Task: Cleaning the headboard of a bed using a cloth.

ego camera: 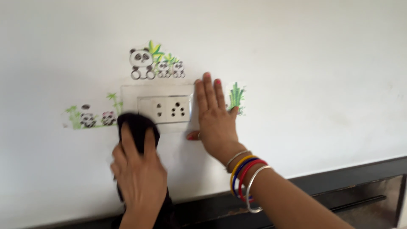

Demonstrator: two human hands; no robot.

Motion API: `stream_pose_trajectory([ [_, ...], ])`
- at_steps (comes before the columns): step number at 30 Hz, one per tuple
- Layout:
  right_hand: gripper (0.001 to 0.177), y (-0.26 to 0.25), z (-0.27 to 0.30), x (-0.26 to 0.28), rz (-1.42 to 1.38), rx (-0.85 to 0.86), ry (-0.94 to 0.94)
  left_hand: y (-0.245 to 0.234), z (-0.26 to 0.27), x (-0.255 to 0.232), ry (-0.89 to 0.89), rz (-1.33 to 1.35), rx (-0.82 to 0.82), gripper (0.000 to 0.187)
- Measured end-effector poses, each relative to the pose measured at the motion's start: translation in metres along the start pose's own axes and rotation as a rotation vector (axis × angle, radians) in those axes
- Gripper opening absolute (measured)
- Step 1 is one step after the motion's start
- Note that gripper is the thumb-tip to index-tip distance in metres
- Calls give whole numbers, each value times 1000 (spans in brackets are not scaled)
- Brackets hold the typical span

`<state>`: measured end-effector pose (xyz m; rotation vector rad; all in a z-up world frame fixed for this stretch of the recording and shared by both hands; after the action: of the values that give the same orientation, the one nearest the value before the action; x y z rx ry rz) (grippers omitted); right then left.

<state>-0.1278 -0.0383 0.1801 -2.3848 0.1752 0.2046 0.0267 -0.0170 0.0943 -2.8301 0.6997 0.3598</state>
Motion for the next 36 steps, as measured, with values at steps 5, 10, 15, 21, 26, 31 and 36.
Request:
stream_pose_trajectory([
  [5,130,2,-2,-1,45,-22,1,-8,-39,-11,61,102,-45,49],
  [10,136,-7,5,2,152,23,15,8,-6,-15,149,-25,-122,49],
  [15,115,12,-8,-13,144,-159,-63,35,-2,-65,296,104,70,40],
  [21,118,-7,1,-5,89,-186,-64,33,1,-67,437,49,169,37],
  [26,139,-6,1,-5,32,-81,-32,26,0,-35,261,-53,134,58],
  [31,140,-4,1,-4,9,-71,-18,12,-28,-56,337,13,37,40],
  [36,140,0,-2,-4,26,-80,-33,23,3,-47,348,9,47,36],
])
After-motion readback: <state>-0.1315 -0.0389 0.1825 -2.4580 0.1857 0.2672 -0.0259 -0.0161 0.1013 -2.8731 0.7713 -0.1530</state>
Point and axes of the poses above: each hand's wrist, its own z-axis away from the middle knuckle, its own y-axis out of the palm, x = y × z, the point moved 10 cm from there along -z, towards the middle knuckle, and after that the axes turned 11 degrees about z, right-handed, at the moved point
